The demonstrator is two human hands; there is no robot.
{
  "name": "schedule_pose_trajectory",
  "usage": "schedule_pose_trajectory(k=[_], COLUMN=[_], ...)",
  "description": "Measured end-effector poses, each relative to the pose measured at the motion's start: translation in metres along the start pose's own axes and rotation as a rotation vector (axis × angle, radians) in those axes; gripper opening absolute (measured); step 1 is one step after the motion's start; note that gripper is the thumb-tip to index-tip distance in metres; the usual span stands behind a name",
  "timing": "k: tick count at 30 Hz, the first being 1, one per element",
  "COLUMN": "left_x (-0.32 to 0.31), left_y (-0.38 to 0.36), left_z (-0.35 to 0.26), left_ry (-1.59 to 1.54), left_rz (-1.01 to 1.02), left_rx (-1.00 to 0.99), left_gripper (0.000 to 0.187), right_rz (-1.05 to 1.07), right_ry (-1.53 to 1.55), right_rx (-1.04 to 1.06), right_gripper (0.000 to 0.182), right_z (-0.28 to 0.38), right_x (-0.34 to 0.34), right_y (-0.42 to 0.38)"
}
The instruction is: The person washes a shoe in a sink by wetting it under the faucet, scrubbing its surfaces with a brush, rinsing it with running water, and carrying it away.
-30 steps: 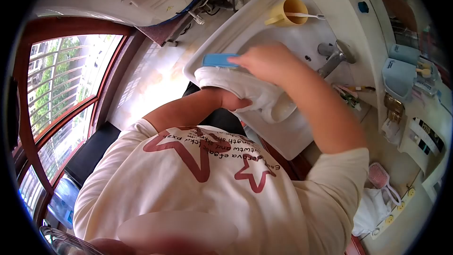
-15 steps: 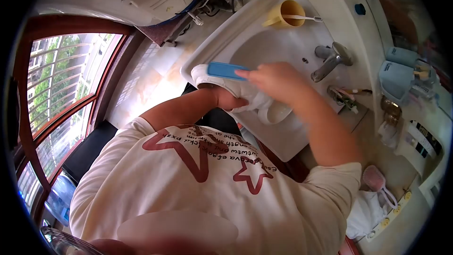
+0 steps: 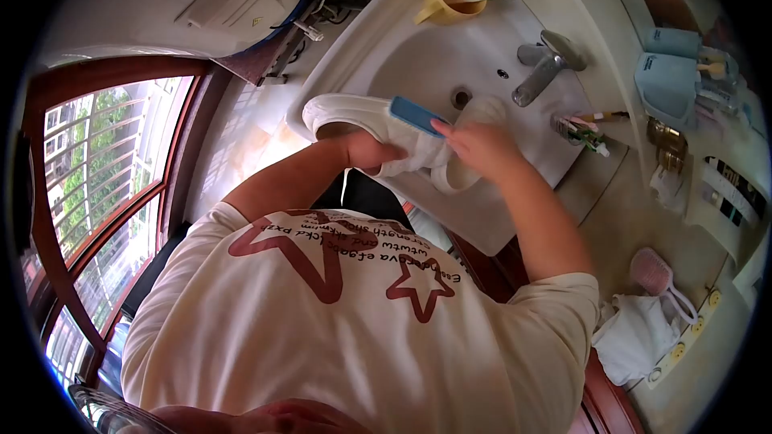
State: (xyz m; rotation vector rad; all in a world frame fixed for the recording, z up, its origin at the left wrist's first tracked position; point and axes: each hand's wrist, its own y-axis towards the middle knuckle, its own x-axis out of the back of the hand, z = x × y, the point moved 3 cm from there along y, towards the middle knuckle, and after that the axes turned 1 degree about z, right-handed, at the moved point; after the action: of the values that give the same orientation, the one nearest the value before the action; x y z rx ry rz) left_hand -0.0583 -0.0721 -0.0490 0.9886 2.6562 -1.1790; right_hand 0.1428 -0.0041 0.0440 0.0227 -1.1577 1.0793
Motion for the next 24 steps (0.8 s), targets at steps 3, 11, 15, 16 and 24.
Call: schedule_pose_trajectory(k=[3, 11, 15, 16, 24], left_x=[0.001, -0.003, 0.014, 0.015, -0.001], left_y=[0.006, -0.007, 0.029, 0.023, 0.005], left_z=[0.002, -0.026, 0.026, 0.016, 0.006], left_ry=[0.029, -0.107, -0.241, -0.123, 0.164], left_rz=[-0.031, -0.087, -0.059, -0.024, -0.135], left_rx=[0.03, 0.303, 0.113, 0.292, 0.168], left_gripper=[0.043, 0.037, 0.04, 0.041, 0.045], right_rz=[-0.199, -0.532, -0.698, -0.711, -0.495], right_ry=[0.113, 0.208, 0.452, 0.464, 0.505], right_rx=[-0.023, -0.189, -0.555, -0.568, -0.522], right_gripper=[0.035, 0.035, 0.049, 0.049, 0.04], right_z=[0.01, 0.054, 0.007, 0.008, 0.056], right_x=[-0.016, -0.052, -0.097, -0.101, -0.065], right_y=[-0.008, -0.002, -0.067, -0.066, -0.043])
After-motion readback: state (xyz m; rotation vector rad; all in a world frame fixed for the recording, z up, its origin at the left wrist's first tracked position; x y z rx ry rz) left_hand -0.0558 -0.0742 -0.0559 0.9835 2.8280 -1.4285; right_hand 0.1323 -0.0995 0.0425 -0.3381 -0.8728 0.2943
